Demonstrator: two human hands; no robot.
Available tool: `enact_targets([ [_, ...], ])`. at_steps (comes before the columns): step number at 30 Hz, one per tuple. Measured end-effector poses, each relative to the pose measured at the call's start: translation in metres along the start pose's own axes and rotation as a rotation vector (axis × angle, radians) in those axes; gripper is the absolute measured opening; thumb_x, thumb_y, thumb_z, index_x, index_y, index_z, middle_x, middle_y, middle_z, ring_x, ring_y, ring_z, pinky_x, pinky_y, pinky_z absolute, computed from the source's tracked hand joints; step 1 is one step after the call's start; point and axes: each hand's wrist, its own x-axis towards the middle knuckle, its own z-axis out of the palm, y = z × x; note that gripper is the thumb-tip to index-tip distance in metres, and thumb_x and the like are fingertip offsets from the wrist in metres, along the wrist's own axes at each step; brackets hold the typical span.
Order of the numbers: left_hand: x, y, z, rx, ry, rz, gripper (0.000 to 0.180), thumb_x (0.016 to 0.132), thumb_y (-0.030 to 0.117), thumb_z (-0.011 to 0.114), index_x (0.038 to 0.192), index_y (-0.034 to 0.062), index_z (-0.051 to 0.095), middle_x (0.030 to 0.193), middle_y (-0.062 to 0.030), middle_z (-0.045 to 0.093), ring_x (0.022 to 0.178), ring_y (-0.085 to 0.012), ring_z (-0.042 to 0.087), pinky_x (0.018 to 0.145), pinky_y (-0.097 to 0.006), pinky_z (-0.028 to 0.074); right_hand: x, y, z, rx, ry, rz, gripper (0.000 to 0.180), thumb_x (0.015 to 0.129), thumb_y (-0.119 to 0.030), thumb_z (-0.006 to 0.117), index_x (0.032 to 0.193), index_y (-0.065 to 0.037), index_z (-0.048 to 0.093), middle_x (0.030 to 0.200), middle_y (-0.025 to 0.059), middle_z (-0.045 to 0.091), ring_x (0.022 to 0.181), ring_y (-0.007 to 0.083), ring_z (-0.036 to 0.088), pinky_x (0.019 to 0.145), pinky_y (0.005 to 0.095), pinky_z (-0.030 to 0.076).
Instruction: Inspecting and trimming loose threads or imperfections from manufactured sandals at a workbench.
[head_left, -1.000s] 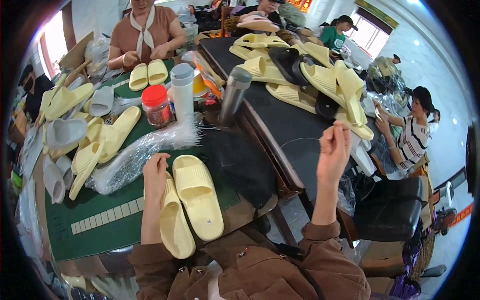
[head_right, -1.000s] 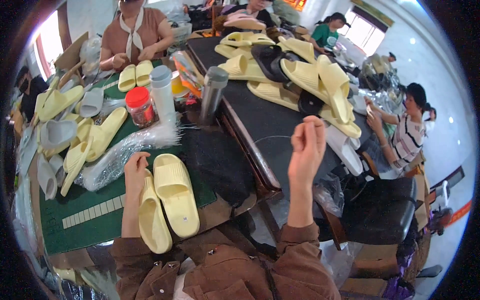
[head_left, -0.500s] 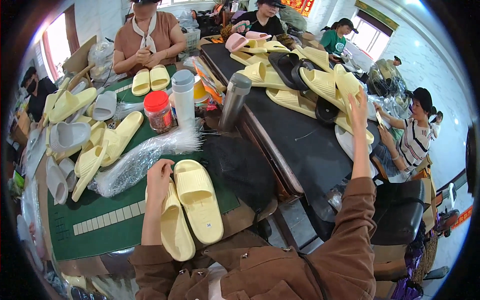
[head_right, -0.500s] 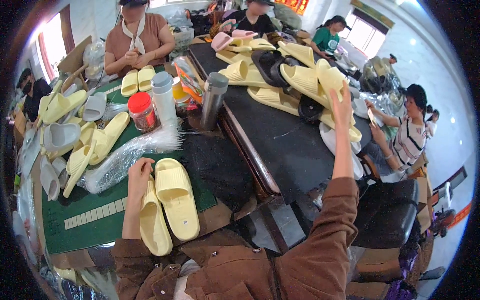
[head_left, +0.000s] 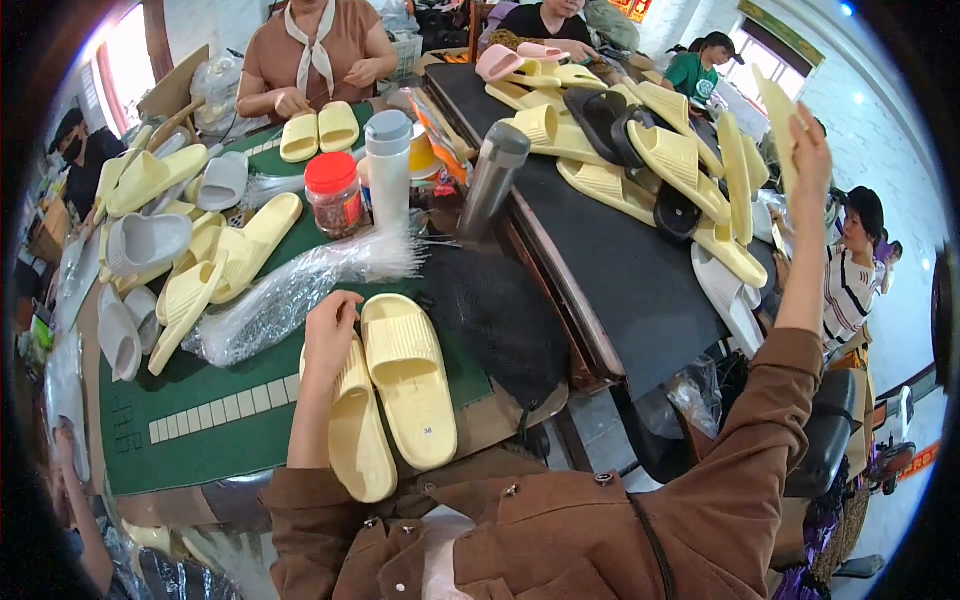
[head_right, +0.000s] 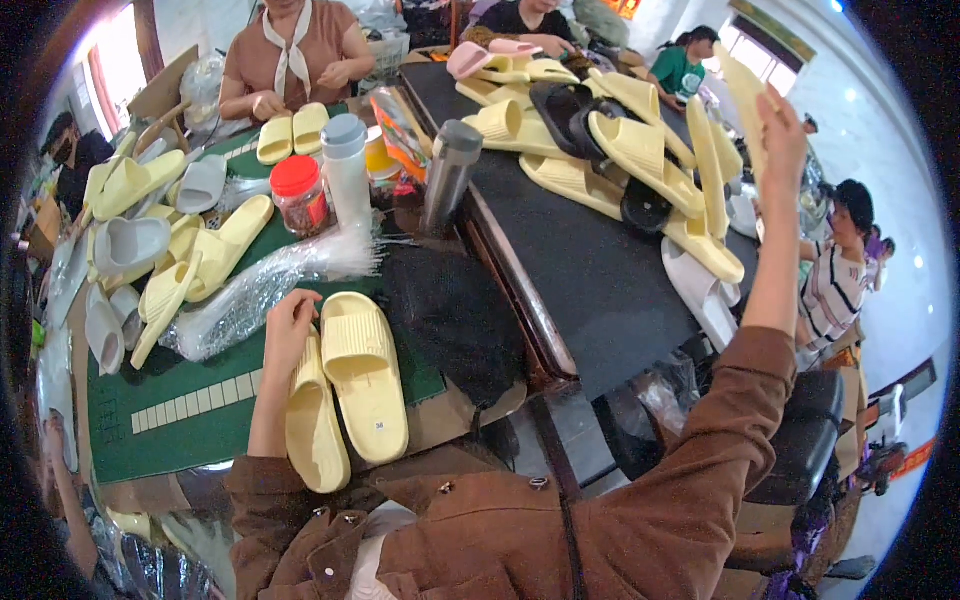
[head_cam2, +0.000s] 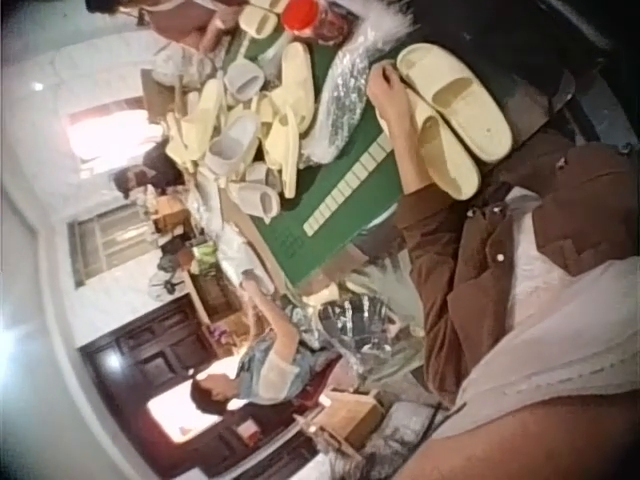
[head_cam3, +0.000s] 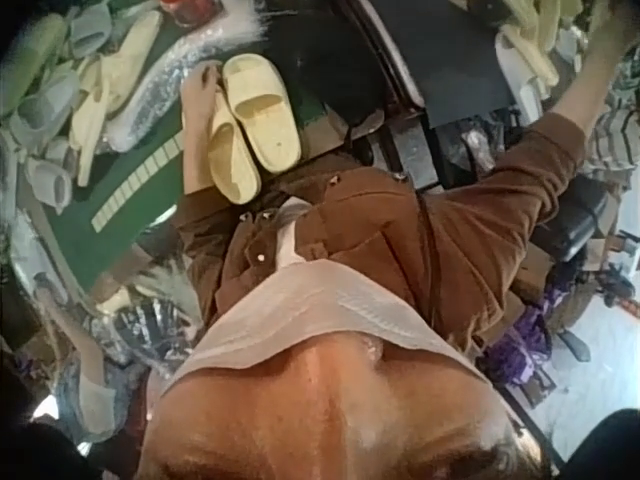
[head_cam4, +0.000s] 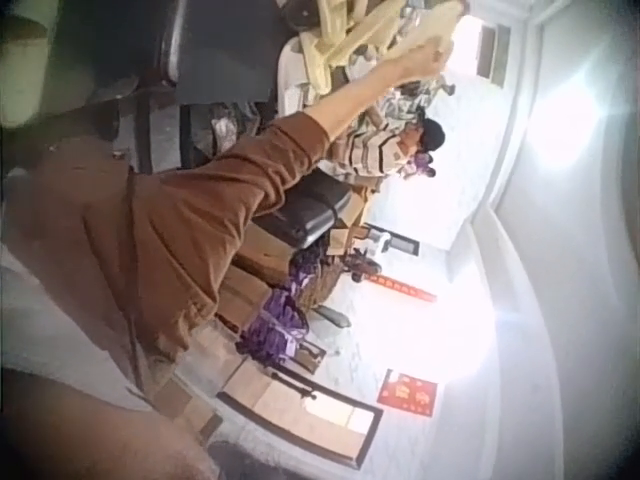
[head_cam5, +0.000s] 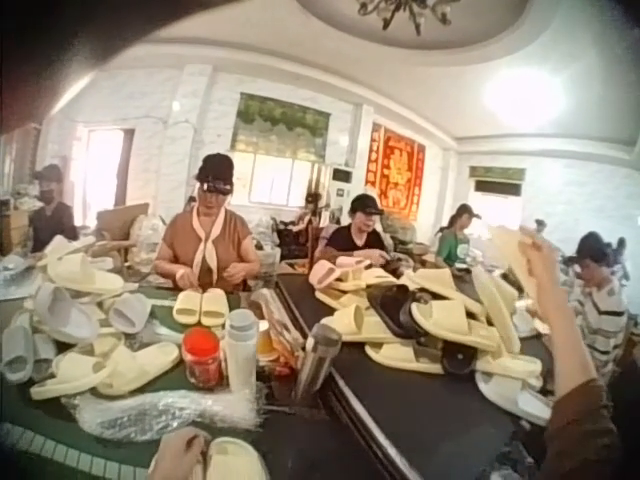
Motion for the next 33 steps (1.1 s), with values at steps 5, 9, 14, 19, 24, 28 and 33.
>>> enact_targets([
  [5,-0.010,-0.012,-0.011,-0.004,0.017,-0.045,0.015,0.088,0.004,0.050,0.095,0.0003,0.063,0.070,-0.0094,0.059,0.063,-0.0157,0.056,0.059,-0.029,0.045,0.067,0.113,-0.058,-1.482,0.567,-0.934,0.037,0.085,-0.023,0.066,0.120,-0.014,0.062,0.079,-0.0107,0.053,0.054,0.0000,0.027,0.051,0.0147,0.023],
  [9,-0.017,-0.017,-0.012,-0.021,0.009,-0.076,0.016,0.087,0.002,0.050,0.096,0.0001,0.063,0.071,-0.0085,0.060,0.065,-0.0136,0.056,0.059,-0.027,0.045,0.113,0.197,-0.130,-2.402,1.183,-1.320,0.038,0.086,-0.024,0.062,0.124,-0.017,0.059,0.091,-0.0095,0.061,0.054,-0.0007,0.025,0.050,0.0140,0.020],
  [14,-0.010,-0.015,-0.007,-0.028,-0.004,-0.035,0.016,0.087,0.001,0.050,0.097,0.0000,0.062,0.071,-0.0080,0.060,0.064,-0.0132,0.055,0.059,-0.026,0.044,0.104,0.227,-0.203,-2.113,1.275,-1.060,0.040,0.088,-0.017,0.060,0.127,-0.012,0.055,0.083,-0.0120,0.056,0.053,-0.0026,0.028,0.046,0.0145,0.019],
  [19,-0.008,-0.004,-0.007,-0.031,-0.007,-0.031,0.014,0.089,0.002,0.050,0.095,-0.0010,0.062,0.071,-0.0086,0.060,0.065,-0.0142,0.057,0.060,-0.027,0.044,0.097,0.222,-0.231,-1.978,1.172,-1.066,0.039,0.090,-0.014,0.057,0.128,-0.010,0.054,0.073,-0.0137,0.045,0.050,-0.0031,0.023,0.044,0.0143,0.015],
  [24,-0.010,-0.006,-0.009,0.005,0.000,-0.050,0.015,0.089,0.003,0.050,0.096,-0.0001,0.063,0.072,-0.0090,0.060,0.065,-0.0146,0.057,0.061,-0.028,0.045,0.109,0.248,-0.239,-2.280,1.125,-1.332,0.041,0.090,-0.008,0.056,0.130,-0.007,0.051,0.080,-0.0103,0.052,0.055,-0.0032,0.031,0.046,0.0145,0.024],
  [28,-0.010,-0.006,-0.008,-0.002,0.008,-0.041,0.015,0.089,0.003,0.050,0.097,0.0003,0.063,0.072,-0.0084,0.060,0.065,-0.0134,0.055,0.060,-0.027,0.044,0.121,0.284,-0.251,-2.622,1.197,-1.357,0.045,0.087,-0.001,0.058,0.131,-0.007,0.051,0.099,-0.0021,0.063,0.065,-0.0018,0.048,0.055,0.0157,0.040],
  [33,-0.009,-0.011,-0.005,-0.032,0.000,-0.017,0.015,0.088,0.002,0.050,0.096,-0.0002,0.063,0.071,-0.0081,0.060,0.065,-0.0125,0.055,0.061,-0.026,0.044,0.117,0.291,-0.286,-2.445,1.297,-0.934,0.047,0.086,0.000,0.059,0.131,-0.009,0.051,0.110,0.0045,0.063,0.064,-0.0002,0.051,0.058,0.0168,0.043],
])
